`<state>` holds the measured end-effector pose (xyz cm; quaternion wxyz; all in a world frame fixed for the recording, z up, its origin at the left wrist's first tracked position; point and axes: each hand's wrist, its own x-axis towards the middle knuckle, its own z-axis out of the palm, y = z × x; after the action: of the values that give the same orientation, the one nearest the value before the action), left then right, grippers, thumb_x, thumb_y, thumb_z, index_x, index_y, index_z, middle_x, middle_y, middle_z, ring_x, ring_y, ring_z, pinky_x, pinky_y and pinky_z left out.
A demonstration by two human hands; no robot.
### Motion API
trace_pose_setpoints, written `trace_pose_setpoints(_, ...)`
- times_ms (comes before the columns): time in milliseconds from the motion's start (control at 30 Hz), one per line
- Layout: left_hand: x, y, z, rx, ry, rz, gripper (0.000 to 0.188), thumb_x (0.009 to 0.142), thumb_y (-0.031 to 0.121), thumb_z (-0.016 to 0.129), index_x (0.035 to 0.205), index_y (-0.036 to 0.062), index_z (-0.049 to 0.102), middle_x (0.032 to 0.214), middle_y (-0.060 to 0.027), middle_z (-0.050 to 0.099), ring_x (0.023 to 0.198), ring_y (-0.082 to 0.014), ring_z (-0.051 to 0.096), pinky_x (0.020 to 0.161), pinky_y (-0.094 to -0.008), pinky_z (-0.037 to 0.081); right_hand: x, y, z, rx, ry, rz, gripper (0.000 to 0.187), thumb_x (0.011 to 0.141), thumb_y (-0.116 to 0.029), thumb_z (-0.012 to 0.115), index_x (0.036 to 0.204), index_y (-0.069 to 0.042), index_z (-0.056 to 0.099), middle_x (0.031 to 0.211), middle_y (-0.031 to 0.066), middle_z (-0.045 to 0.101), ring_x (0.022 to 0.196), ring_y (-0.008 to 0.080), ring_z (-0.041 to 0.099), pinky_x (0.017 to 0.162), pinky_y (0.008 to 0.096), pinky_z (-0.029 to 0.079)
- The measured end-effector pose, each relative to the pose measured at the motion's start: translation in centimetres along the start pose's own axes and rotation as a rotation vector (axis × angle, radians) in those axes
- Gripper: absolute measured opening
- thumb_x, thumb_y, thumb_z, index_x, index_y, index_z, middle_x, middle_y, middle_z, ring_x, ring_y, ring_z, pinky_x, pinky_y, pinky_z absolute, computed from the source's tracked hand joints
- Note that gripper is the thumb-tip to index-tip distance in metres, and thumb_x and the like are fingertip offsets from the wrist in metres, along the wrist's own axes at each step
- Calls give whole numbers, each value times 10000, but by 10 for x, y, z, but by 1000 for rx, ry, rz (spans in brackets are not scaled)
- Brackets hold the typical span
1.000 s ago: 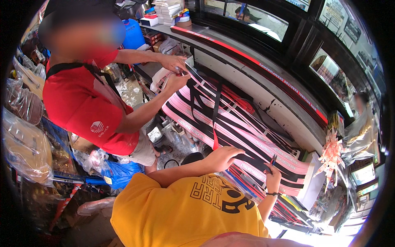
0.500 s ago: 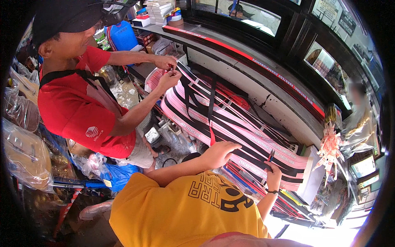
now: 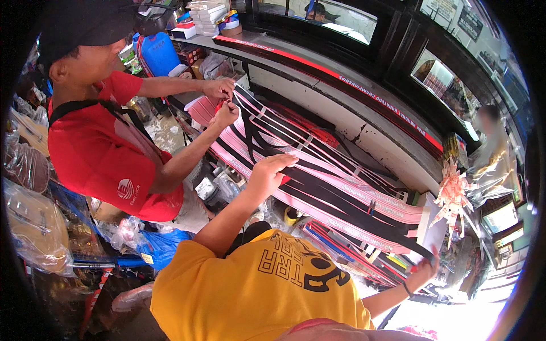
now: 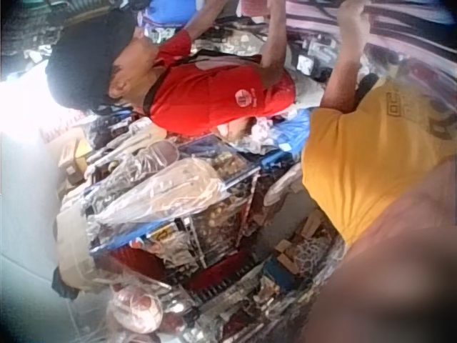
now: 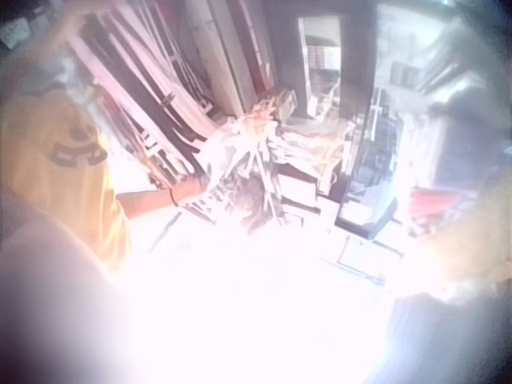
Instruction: The person assembles a decorative banner by attaching pink and black ribbons to a red header bar. They thread ribbons through slots, tie small bows, and adjust alignment. A coworker briefly assists with ribbon placement. The banner remains on the work surface at the end.
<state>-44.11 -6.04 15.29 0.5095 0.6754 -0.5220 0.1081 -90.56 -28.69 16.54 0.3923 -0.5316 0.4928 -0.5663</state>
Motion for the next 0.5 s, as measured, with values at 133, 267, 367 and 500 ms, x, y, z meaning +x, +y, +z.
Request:
trace_pose_setpoints(133,-15,-2,-16,-120,-291,-163,522,661,-109,597,1119,113,711,1006,-108,721,914,-268,700,790,-310,541,11,-16,-42,141,322,-82,510,769,-30,416,1231,-68,628,660,-9,460,507,31,306,456,185,220)
trace_pose_setpoints(267,-33,-8,-44,-203,-752,-356,390,725,24,702,1103,118,724,966,-81,733,844,-212,690,754,-278,525,28,-17,-72,39,304,-152,518,760,-33,425,1238,-65,622,696,4,495,506,32,305,454,185,219)
trace_pose_setpoints(367,-50,-18,-69,-309,-976,-546,310,792,136,743,1099,95,726,943,-58,741,822,-142,670,755,-269,511,37,-15,-86,1,294,-164,525,752,-34,432,1242,-62,619,723,14,522,504,32,304,452,186,219)
trace_pose_setpoints(500,-76,-45,-104,-525,-1068,-929,278,872,222,710,1088,47,723,924,-62,741,846,-98,645,766,-266,502,44,-13,-99,-38,274,-166,535,742,-36,442,1249,-59,613,759,27,558,502,33,302,449,186,219)
